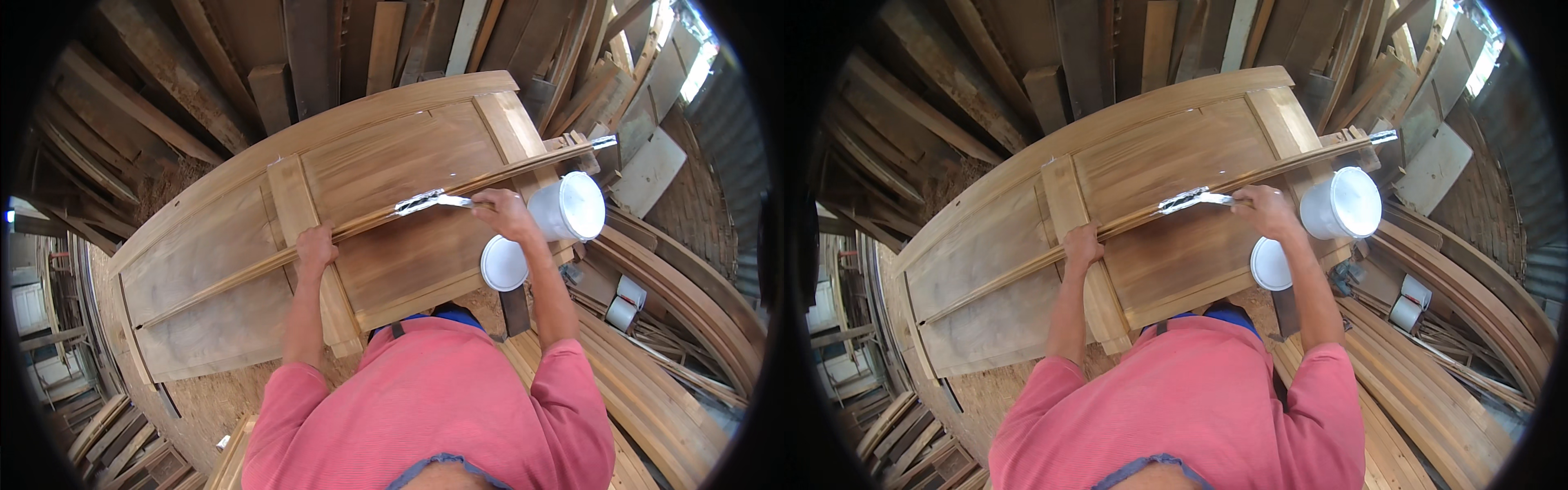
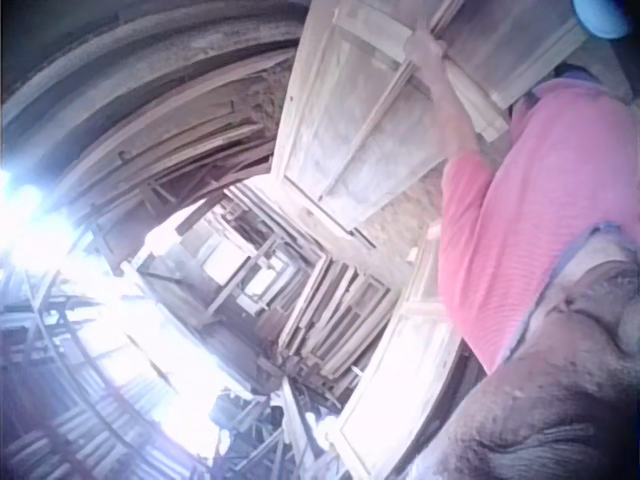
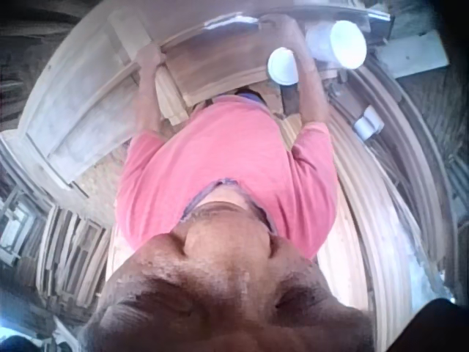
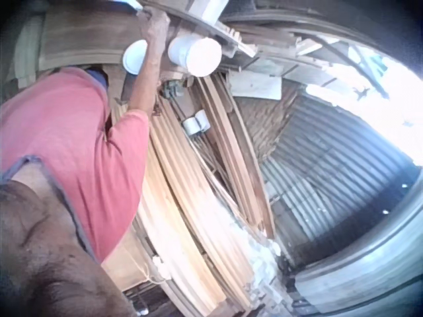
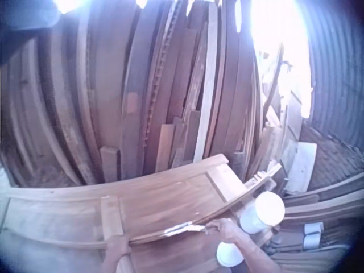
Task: The person applies a white substance from a bucket onto the edges and joints of a large wooden door using a small spatula, working along the length of the door panels.
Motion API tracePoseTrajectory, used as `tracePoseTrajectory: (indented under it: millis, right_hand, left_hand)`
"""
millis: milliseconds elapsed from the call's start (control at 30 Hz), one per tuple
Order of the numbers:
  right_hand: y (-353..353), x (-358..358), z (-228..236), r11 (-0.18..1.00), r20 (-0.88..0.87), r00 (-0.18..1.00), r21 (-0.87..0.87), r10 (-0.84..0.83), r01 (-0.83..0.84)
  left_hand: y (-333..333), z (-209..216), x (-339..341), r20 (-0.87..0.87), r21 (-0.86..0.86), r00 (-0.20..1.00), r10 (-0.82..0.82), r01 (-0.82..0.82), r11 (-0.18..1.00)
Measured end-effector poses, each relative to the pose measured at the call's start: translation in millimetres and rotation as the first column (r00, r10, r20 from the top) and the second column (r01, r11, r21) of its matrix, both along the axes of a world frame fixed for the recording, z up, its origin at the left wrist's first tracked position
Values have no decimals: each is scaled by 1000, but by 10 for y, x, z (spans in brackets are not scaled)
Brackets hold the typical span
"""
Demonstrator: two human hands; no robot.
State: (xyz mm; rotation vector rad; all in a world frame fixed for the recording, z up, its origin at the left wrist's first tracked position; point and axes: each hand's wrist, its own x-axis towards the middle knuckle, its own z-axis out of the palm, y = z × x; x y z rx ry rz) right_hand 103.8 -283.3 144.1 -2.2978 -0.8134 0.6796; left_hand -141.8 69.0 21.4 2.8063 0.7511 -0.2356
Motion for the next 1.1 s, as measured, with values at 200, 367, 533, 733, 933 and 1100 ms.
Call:
tracePoseTrajectory:
  millis: [200, 367, 533, 733, 933, 1100]
  right_hand:
    - [901, -162, -395, 914, 246, 960, -404, 135, -25]
    - [1263, -250, -237, 812, 281, 952, -579, 120, 69]
    - [1208, -294, -342, 856, 402, 910, -503, 105, 123]
    - [1183, -347, -560, 915, 250, 960, -402, 129, -19]
    - [1080, -346, -322, 833, 295, 945, -551, 140, 48]
    - [1111, -353, -542, 916, 337, 937, -398, 96, 50]
  left_hand:
    - [-6, -105, -42, 80, 25, 997, 0, -2, 1000]
    - [38, -96, -63, 51, 13, 998, 30, -30, 999]
    - [19, -49, -9, 31, 13, 999, 6, -6, 1000]
    - [-58, -73, -83, 108, 31, 994, -6, 2, 1000]
    - [-69, -145, -145, 168, 33, 986, 10, -16, 999]
    - [-128, -94, -155, 214, 28, 977, 9, -15, 999]
